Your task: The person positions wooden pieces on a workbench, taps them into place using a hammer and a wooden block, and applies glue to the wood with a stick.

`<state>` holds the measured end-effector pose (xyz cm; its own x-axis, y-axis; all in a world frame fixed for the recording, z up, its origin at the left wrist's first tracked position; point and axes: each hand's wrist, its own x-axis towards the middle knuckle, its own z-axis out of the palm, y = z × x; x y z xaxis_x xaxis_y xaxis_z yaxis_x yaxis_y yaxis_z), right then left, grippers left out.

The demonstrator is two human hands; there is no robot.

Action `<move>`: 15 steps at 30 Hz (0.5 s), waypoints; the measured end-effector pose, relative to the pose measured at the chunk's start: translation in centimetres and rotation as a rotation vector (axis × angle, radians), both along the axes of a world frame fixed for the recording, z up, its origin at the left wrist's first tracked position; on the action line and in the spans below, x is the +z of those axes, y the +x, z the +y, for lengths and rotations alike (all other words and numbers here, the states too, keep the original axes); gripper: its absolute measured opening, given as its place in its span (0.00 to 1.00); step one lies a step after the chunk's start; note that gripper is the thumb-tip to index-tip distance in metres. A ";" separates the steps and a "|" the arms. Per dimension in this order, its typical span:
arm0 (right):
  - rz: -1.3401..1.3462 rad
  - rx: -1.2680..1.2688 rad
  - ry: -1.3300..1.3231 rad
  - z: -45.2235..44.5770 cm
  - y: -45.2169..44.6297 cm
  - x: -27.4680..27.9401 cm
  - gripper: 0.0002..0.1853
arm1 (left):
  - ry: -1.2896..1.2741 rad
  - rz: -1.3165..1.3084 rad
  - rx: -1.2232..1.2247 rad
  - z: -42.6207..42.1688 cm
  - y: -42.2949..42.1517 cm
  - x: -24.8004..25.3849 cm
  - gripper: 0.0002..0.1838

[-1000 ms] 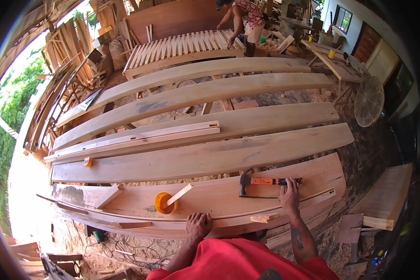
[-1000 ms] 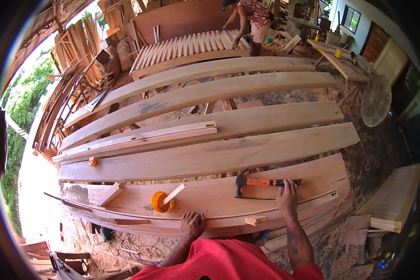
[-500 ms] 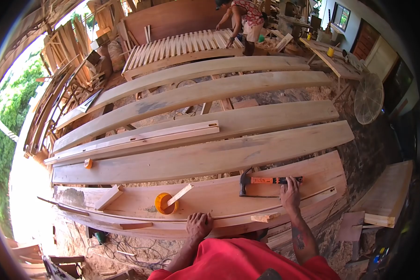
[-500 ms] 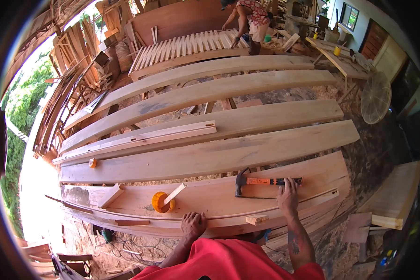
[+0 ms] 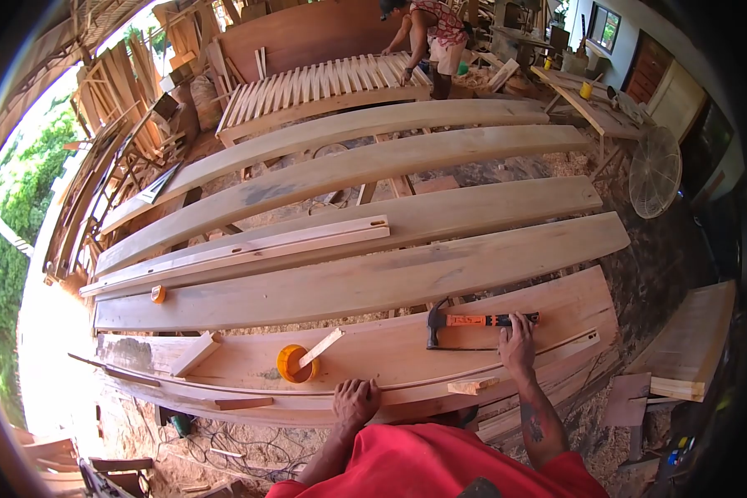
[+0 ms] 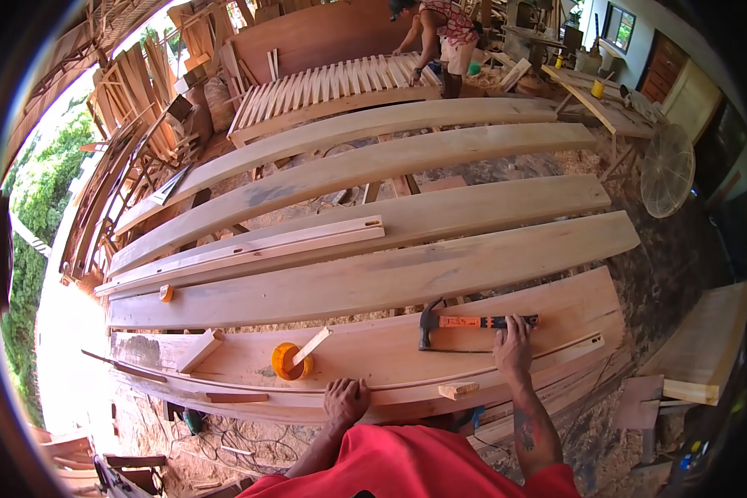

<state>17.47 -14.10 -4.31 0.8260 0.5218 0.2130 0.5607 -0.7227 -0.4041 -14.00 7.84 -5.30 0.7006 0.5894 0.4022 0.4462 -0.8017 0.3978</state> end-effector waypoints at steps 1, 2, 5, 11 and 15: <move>0.002 -0.001 -0.003 0.0 0.0 0.1 0.22 | -0.007 0.008 -0.002 0.0 0.0 0.0 0.08; 0.005 -0.003 -0.005 0.0 0.0 0.1 0.22 | -0.007 0.008 -0.002 0.0 0.0 0.0 0.08; 0.008 -0.005 -0.003 0.0 0.0 -0.1 0.22 | -0.009 0.011 0.002 0.0 0.0 -0.1 0.08; 0.021 -0.015 -0.006 0.0 0.0 0.0 0.22 | 0.002 -0.004 0.001 0.0 0.0 -0.1 0.08; 0.013 -0.011 -0.005 -0.1 0.0 -0.2 0.22 | 0.010 -0.015 -0.003 0.0 0.0 -0.1 0.07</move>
